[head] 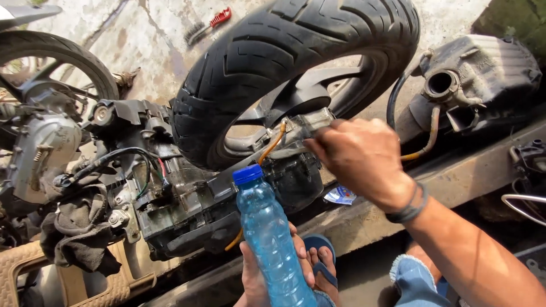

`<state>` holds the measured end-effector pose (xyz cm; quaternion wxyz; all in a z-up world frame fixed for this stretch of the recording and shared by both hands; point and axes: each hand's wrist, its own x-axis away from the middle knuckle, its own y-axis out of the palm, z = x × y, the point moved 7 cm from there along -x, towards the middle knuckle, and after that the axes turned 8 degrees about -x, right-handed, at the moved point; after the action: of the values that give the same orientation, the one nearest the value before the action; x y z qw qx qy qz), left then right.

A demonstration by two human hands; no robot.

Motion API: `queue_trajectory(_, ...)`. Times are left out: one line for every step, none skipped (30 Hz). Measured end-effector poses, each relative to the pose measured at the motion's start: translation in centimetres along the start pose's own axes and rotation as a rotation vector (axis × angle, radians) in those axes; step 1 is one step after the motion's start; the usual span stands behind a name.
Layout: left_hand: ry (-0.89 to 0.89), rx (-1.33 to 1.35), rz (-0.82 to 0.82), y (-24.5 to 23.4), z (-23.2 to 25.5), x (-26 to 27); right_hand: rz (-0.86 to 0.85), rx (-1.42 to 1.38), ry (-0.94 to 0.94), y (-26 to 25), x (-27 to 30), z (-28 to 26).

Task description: The person pours liquid from a blue plastic bottle onto the rear brake assembly of a motorcycle and scrubs the area with a toothbrush. The person continues scrubbing different parts of the brake assembly while occasionally adding more liquid.

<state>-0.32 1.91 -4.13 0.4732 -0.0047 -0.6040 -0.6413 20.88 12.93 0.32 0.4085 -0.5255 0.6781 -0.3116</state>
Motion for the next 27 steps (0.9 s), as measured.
queue_trajectory(-0.011,0.004,-0.005,0.3,-0.2,0.1,-0.002,0.01,0.007,0.0,0.1,0.4)
queue_trajectory(0.006,0.014,0.092,-0.1,-0.2,0.4,0.0,0.064,-0.009,0.0,0.2,0.4)
queue_trajectory(0.038,0.031,0.178,-0.4,-0.2,0.5,0.008,0.122,-0.045,-0.2,-0.1,0.4)
queue_trajectory(0.042,0.041,0.163,-0.8,0.6,0.2,0.011,0.137,-0.057,-0.6,-0.3,0.5)
queue_trajectory(-0.034,0.04,0.071,-0.8,0.5,0.3,0.026,0.161,-0.029,-1.0,-0.1,0.8)
queue_trajectory(-0.11,0.038,-0.022,-0.8,0.4,0.4,0.041,0.185,-0.001,-1.3,0.0,1.2)
queue_trajectory(-0.116,0.043,-0.016,-0.9,0.7,0.7,0.033,0.185,0.003,-0.7,0.1,0.2)
queue_trajectory(-0.192,0.024,-0.012,-1.0,0.4,0.9,0.095,0.201,-0.061,-0.7,0.3,-1.2)
queue_trajectory(-0.271,-0.005,-0.024,-0.8,0.4,0.7,0.171,0.227,-0.122,-1.0,0.0,-2.4)
queue_trajectory(-0.28,-0.009,-0.033,-1.1,0.4,0.5,0.176,0.237,-0.115,-1.7,0.2,-1.6)
queue_trajectory(-0.171,-0.038,-0.036,-1.5,0.7,0.3,0.105,0.263,-0.048,-1.9,0.0,-0.5)
queue_trajectory(-0.061,-0.067,-0.037,-1.9,1.1,0.2,0.036,0.29,0.019,-2.1,-0.1,0.6)
queue_trajectory(-0.054,-0.058,-0.034,-2.0,1.2,0.0,0.03,0.289,0.009,-1.6,-0.1,-0.5)
queue_trajectory(0.007,-0.17,-0.084,-1.7,1.5,-0.2,0.09,0.234,-0.055,-1.6,-0.1,-1.8)
queue_trajectory(0.053,-0.296,-0.14,-1.3,2.0,-0.6,0.16,0.181,-0.098,-1.7,0.2,-2.8)
queue_trajectory(0.044,-0.301,-0.144,-1.9,1.9,-0.1,0.163,0.184,-0.09,-2.1,0.2,-2.2)
queue_trajectory(-0.097,-0.213,-0.072,-3.1,0.9,0.3,0.142,0.244,-0.081,-2.3,0.0,-1.5)
queue_trajectory(-0.239,-0.125,-0.002,-4.3,-0.1,0.8,0.121,0.303,-0.073,-2.5,-0.2,-0.9)
queue_trajectory(-0.229,-0.112,0.0,-4.9,0.1,0.8,0.114,0.303,-0.088,-2.6,-0.3,-1.1)
queue_trajectory(-0.344,-0.104,-0.076,-5.1,-0.5,1.1,0.07,0.3,-0.053,-2.4,-0.4,-1.0)
queue_trajectory(-0.468,-0.099,-0.149,-5.4,-1.1,1.7,0.024,0.295,-0.008,-2.3,-0.2,-0.8)
queue_trajectory(-0.466,-0.089,-0.144,-5.5,-1.8,2.0,0.014,0.293,-0.013,-1.9,0.0,-1.2)
queue_trajectory(-0.482,-0.177,-0.175,-5.4,-2.2,1.7,0.049,0.299,-0.057,-1.9,-0.1,-1.7)
queue_trajectory(-0.497,-0.264,-0.207,-5.4,-2.6,1.5,0.084,0.305,-0.1,-1.9,-0.2,-2.2)
queue_trajectory(-0.491,-0.253,-0.205,-5.4,-2.8,1.3,0.076,0.305,-0.11,-1.9,-0.2,-1.8)
queue_trajectory(-0.496,-0.249,-0.23,-5.3,-3.0,1.3,0.02,0.327,-0.056,-1.7,-0.3,-1.0)
queue_trajectory(-0.503,-0.248,-0.254,-5.1,-3.2,1.2,-0.034,0.348,0.003,-1.6,-0.3,-0.1)
